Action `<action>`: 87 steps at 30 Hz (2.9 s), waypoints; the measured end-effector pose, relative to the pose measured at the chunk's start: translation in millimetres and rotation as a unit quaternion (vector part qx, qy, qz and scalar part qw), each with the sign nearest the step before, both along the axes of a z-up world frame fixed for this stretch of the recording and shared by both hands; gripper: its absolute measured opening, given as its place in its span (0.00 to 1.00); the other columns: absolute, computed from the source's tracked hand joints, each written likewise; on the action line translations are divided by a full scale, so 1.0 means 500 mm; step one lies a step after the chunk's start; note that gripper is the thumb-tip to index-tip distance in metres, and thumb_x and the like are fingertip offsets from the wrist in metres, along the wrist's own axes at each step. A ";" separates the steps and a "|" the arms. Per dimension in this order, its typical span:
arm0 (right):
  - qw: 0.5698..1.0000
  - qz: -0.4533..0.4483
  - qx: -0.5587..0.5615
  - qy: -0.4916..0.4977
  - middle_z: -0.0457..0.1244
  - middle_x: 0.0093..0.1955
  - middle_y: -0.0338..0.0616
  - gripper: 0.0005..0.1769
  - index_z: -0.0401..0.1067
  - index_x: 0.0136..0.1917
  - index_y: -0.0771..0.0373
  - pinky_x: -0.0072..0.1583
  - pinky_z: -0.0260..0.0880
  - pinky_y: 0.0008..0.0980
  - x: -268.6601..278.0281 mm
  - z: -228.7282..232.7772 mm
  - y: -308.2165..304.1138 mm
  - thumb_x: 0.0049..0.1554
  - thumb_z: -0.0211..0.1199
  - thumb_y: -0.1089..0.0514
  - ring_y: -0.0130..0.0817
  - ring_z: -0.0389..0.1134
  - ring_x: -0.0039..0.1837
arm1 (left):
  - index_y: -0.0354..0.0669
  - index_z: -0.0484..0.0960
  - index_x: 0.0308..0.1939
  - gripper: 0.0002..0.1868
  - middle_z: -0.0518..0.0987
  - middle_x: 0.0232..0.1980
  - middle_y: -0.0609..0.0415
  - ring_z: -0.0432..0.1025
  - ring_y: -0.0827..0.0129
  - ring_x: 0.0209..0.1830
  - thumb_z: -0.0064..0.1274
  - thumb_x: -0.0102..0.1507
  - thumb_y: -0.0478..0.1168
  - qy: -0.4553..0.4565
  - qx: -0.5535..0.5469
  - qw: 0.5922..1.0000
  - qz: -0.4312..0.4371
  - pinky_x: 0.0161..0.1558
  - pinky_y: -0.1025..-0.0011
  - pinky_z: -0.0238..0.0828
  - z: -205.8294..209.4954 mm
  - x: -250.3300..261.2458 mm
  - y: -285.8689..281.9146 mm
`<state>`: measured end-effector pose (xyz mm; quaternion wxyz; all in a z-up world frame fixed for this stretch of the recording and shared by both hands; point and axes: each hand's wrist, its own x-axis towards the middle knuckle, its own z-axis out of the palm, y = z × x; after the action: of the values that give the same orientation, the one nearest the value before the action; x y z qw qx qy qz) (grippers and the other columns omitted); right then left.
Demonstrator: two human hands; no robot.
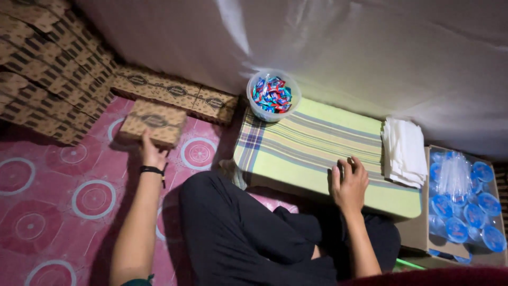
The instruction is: Assembling snack boxes by placing a small water cup, candies, a snack packet, and a bun inside a cardboard box and then closing it.
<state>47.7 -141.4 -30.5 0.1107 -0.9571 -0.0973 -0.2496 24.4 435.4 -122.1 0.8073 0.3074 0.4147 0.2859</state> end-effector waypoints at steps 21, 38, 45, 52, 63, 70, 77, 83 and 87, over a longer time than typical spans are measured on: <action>0.999 0.031 0.002 -0.027 0.62 0.65 0.46 0.14 0.76 0.61 0.56 0.66 0.62 0.46 0.008 0.001 0.013 0.66 0.61 0.49 0.48 0.65 0.65 | 0.35 0.67 0.74 0.39 0.57 0.74 0.35 0.53 0.32 0.72 0.62 0.59 0.36 0.394 0.679 0.598 -0.163 0.72 0.40 0.44 -0.078 -0.059 0.064; 0.999 0.032 0.031 0.005 0.63 0.65 0.55 0.15 0.74 0.61 0.69 0.66 0.60 0.45 -0.001 0.051 0.059 0.61 0.62 0.62 0.51 0.62 0.63 | 0.34 0.71 0.64 0.25 0.57 0.60 0.31 0.61 0.35 0.57 0.58 0.63 0.28 0.482 0.618 0.592 -0.185 0.58 0.43 0.61 -0.021 0.095 0.178; 0.999 0.026 0.034 -0.002 0.63 0.64 0.55 0.14 0.75 0.60 0.70 0.66 0.61 0.45 0.000 0.057 0.066 0.61 0.62 0.63 0.52 0.63 0.63 | 0.36 0.67 0.68 0.29 0.56 0.61 0.33 0.60 0.37 0.58 0.58 0.64 0.31 0.505 0.614 0.568 -0.215 0.58 0.43 0.62 -0.043 0.110 0.205; 0.998 0.020 0.054 -0.014 0.63 0.63 0.55 0.17 0.73 0.59 0.67 0.65 0.62 0.45 0.005 0.054 0.050 0.56 0.63 0.62 0.53 0.64 0.62 | 0.39 0.56 0.79 0.48 0.53 0.74 0.24 0.59 0.26 0.65 0.57 0.57 0.48 0.489 0.666 0.484 -0.289 0.62 0.39 0.55 -0.030 0.071 0.162; 0.998 0.004 0.051 -0.036 0.65 0.58 0.43 0.14 0.76 0.56 0.52 0.61 0.66 0.45 0.002 0.017 0.000 0.57 0.64 0.49 0.45 0.68 0.61 | 0.39 0.81 0.58 0.25 0.81 0.53 0.35 0.74 0.40 0.59 0.55 0.62 0.51 0.184 0.636 0.599 -0.451 0.60 0.50 0.70 0.323 -0.022 -0.432; 0.997 -0.007 0.073 -0.029 0.66 0.58 0.44 0.14 0.76 0.56 0.52 0.61 0.67 0.45 -0.001 0.008 -0.019 0.56 0.64 0.50 0.45 0.68 0.62 | 0.43 0.74 0.66 0.28 0.67 0.72 0.41 0.58 0.46 0.75 0.52 0.66 0.52 0.006 0.752 0.446 -0.485 0.71 0.47 0.55 0.290 0.046 -0.738; 0.997 -0.003 0.071 -0.034 0.66 0.57 0.42 0.13 0.76 0.54 0.51 0.60 0.67 0.44 -0.001 0.005 -0.025 0.56 0.62 0.49 0.43 0.67 0.62 | 0.51 0.67 0.72 0.30 0.62 0.78 0.50 0.54 0.57 0.79 0.40 0.70 0.58 0.087 0.805 0.370 -0.455 0.76 0.48 0.43 0.230 0.070 -0.811; 0.997 0.000 0.073 -0.009 0.65 0.57 0.41 0.14 0.76 0.55 0.51 0.60 0.66 0.44 -0.008 0.023 -0.028 0.57 0.60 0.48 0.43 0.65 0.63 | 0.54 0.66 0.73 0.31 0.60 0.79 0.54 0.52 0.60 0.80 0.37 0.69 0.61 0.115 0.795 0.362 -0.472 0.78 0.50 0.42 0.231 0.070 -0.815; 0.995 0.016 0.096 0.031 0.65 0.58 0.39 0.15 0.76 0.56 0.50 0.61 0.66 0.43 -0.006 0.033 -0.038 0.57 0.62 0.46 0.42 0.65 0.63 | 0.54 0.67 0.71 0.31 0.61 0.78 0.55 0.52 0.61 0.81 0.38 0.69 0.62 0.114 0.806 0.358 -0.458 0.78 0.51 0.42 0.228 0.072 -0.815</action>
<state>44.8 -160.3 -14.1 0.2091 -0.9475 -0.0850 -0.2265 60.4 28.2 -7.8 0.1250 0.9830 -0.1305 0.0319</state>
